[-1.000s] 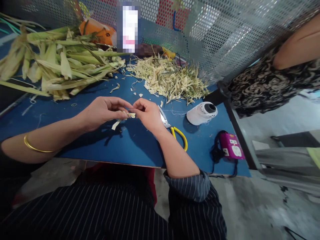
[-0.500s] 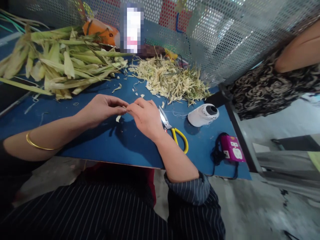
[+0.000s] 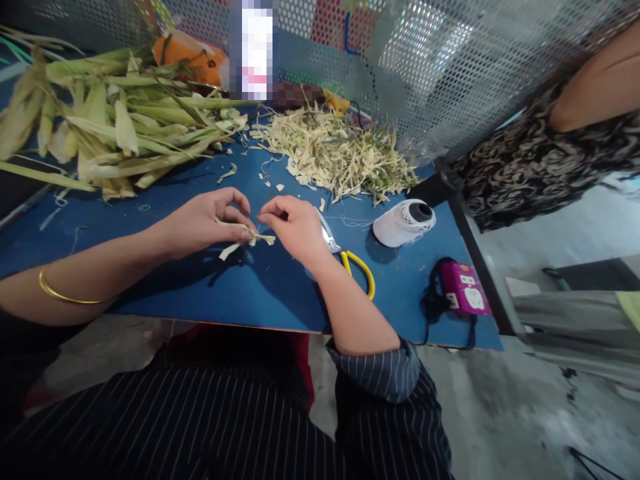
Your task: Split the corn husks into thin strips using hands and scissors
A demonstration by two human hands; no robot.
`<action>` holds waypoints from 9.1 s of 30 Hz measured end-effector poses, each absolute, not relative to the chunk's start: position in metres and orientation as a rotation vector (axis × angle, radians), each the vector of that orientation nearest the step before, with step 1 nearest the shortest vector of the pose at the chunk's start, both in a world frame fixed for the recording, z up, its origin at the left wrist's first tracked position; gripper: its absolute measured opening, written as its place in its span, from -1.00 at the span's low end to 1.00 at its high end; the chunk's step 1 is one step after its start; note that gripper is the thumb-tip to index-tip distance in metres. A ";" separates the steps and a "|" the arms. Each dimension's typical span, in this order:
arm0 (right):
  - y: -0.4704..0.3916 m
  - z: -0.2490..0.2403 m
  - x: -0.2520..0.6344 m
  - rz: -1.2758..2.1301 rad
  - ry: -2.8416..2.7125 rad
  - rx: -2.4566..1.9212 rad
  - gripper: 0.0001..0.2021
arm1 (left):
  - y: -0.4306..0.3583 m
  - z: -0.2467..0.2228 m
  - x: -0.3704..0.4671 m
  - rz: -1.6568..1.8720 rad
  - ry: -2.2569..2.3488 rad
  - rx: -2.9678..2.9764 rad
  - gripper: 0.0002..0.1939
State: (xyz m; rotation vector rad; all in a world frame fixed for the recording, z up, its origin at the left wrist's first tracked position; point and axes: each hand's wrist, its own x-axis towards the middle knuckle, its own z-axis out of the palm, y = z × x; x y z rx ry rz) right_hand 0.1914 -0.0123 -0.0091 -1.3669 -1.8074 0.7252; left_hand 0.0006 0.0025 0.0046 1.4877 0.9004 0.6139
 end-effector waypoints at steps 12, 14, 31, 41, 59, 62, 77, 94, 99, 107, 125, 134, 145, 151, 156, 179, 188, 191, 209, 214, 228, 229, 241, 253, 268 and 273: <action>-0.024 -0.006 0.178 0.834 -1.795 -1.333 -0.89 | 0.005 0.000 0.000 1.114 1.294 1.770 -0.73; -0.027 -0.004 0.176 0.639 -1.888 -1.283 -0.90 | 0.005 -0.001 0.000 1.094 1.294 1.803 -0.75; -0.023 -0.002 0.179 0.831 -1.746 -1.342 -0.86 | 0.009 0.000 -0.003 1.059 1.192 1.643 -0.68; -0.012 -0.013 0.190 0.889 -1.778 -1.322 -0.91 | 0.004 0.008 0.001 0.813 0.895 1.504 -0.63; -0.020 -0.001 0.185 0.466 -1.866 -1.135 -0.86 | 0.004 0.004 0.004 0.900 1.042 1.381 -0.59; -0.020 0.001 0.184 0.655 -1.917 -1.125 -0.82 | 0.004 0.006 0.004 0.870 0.993 1.374 -0.55; -0.016 -0.006 0.186 0.939 -1.761 -1.159 -0.89 | 0.008 0.006 0.001 0.689 0.870 0.866 -0.73; -0.018 -0.002 0.187 1.016 -1.762 -1.223 -0.94 | 0.012 -0.004 0.000 0.830 0.897 0.929 -0.82; -0.017 -0.005 0.182 1.065 -1.503 -1.246 -0.88 | 0.007 -0.004 0.003 0.921 0.915 1.053 -0.80; -0.017 -0.011 0.180 1.046 -1.449 -1.248 -0.78 | -0.001 -0.002 0.010 0.970 0.980 1.243 -0.71; -0.016 -0.007 0.187 0.363 -1.780 -1.228 -0.89 | 0.002 -0.008 0.008 0.869 0.926 1.130 -0.70; -0.020 -0.005 0.185 -0.007 -2.060 -1.239 -0.94 | 0.001 -0.003 0.009 0.857 0.950 1.167 -0.81; -0.017 -0.010 0.185 0.189 -1.913 -1.254 -0.90 | 0.001 -0.006 0.008 0.818 0.886 1.108 -0.75; -0.012 -0.015 0.186 0.695 -1.521 -1.333 -0.92 | 0.001 -0.005 0.009 0.804 0.899 1.071 -0.74; -0.014 -0.012 0.184 0.799 -1.464 -1.288 -0.85 | 0.001 -0.004 0.009 0.809 0.934 1.037 -0.72; -0.018 -0.010 0.181 0.976 -1.514 -1.299 -0.87 | -0.001 -0.006 0.010 0.746 1.016 1.199 -0.78; -0.011 -0.004 0.190 0.814 -1.705 -1.422 -0.78 | -0.002 -0.004 0.011 0.769 1.104 1.226 -0.80; -0.031 0.021 0.208 0.271 -1.902 -1.649 -0.75 | 0.000 -0.004 0.010 0.781 1.144 1.212 -0.82; -0.113 0.007 0.277 0.325 -1.950 -2.305 -0.31 | 0.005 -0.007 0.006 0.846 1.099 1.167 -0.86; -0.116 0.006 0.286 0.727 -1.469 -1.927 -0.35 | 0.006 -0.007 0.004 0.865 1.104 1.132 -0.86; -0.107 0.019 0.220 0.955 -1.877 -1.790 -0.48 | 0.009 -0.007 0.006 1.056 1.036 0.991 -0.85; -0.106 0.017 0.219 0.944 -1.878 -1.803 -0.49 | 0.008 -0.007 0.006 1.057 1.029 0.986 -0.85; -0.092 0.007 0.202 0.821 -1.847 -1.699 -0.61 | 0.006 -0.010 0.009 0.981 0.981 1.044 -0.89; -0.094 0.000 0.199 0.864 -1.778 -1.650 -0.68 | 0.006 -0.011 0.009 0.948 0.966 1.064 -0.89; -0.092 0.006 0.219 0.778 -1.493 -1.591 -0.48 | 0.006 -0.002 0.002 0.899 0.895 0.907 -0.83; -0.073 0.011 0.223 0.372 -1.729 -1.810 -0.48 | 0.005 0.002 0.001 0.943 0.871 0.942 -0.80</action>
